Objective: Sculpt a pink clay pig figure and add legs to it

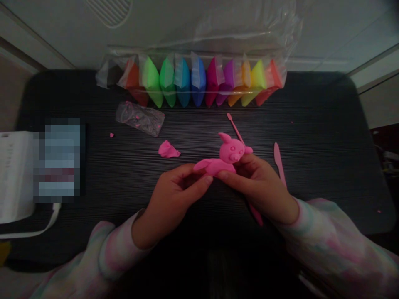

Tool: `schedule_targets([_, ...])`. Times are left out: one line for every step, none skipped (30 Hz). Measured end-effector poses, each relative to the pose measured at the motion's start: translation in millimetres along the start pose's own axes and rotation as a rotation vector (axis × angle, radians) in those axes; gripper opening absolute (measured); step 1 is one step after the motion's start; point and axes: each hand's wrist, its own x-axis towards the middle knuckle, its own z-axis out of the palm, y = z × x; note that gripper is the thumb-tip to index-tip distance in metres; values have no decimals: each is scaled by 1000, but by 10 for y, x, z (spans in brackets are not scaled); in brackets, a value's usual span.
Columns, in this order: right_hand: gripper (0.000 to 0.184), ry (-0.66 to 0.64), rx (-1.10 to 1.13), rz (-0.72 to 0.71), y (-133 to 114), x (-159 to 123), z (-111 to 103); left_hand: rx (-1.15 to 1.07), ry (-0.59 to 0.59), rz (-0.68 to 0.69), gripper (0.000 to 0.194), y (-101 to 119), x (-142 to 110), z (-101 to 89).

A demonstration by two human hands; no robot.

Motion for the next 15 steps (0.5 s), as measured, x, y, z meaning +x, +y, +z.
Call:
schedule_targets([13, 9, -6, -5, 1, -2, -1, -15, 0, 0, 11, -2, 0, 3])
schedule_targets([13, 15, -15, -5, 3, -3, -2, -38, 0, -2, 11, -3, 0, 8])
schedule_targets([13, 17, -21, -4, 6, -2, -3, -65, 0, -6, 13, -3, 1, 13])
schedule_targets([14, 16, -23, -5, 10, -1, -4, -93, 2, -12, 15, 0, 1, 17])
schedule_targets([14, 15, -20, -8, 13, 0, -3, -115, 4, -20, 17, 3, 1, 21])
schedule_targets([14, 15, -14, -13, 17, 2, -2, -125, 8, -28, 18, 8, 1, 23])
schedule_targets([15, 16, -8, -15, 19, 2, -1, -125, 15, -35, 16, 13, 1, 22])
schedule_targets([16, 20, -5, -14, 20, 2, 1, -116, 19, -39, 13, 19, 1, 20])
schedule_targets([17, 28, -5, -10, 21, 0, 3, -106, 20, -39, 9, 25, 2, 17])
schedule_targets([18, 32, -8, -4, 20, -4, 5, -100, 18, -38, 7, 30, 3, 14])
schedule_targets([18, 33, -12, 2, 19, -7, 6, -99, 13, -39, 5, 34, 4, 10])
schedule_targets([19, 32, -17, 7, 18, -11, 8, -104, 6, -41, 4, 36, 6, 8])
schedule_targets([19, 28, -22, 11, 16, -15, 8, -113, 1, -44, 4, 36, 7, 8])
schedule_targets([19, 25, -25, 14, 15, -18, 9, -124, 0, -45, 5, 33, 9, 8])
schedule_targets([19, 22, -26, 18, 13, -20, 8, -133, 2, -46, 6, 29, 10, 8])
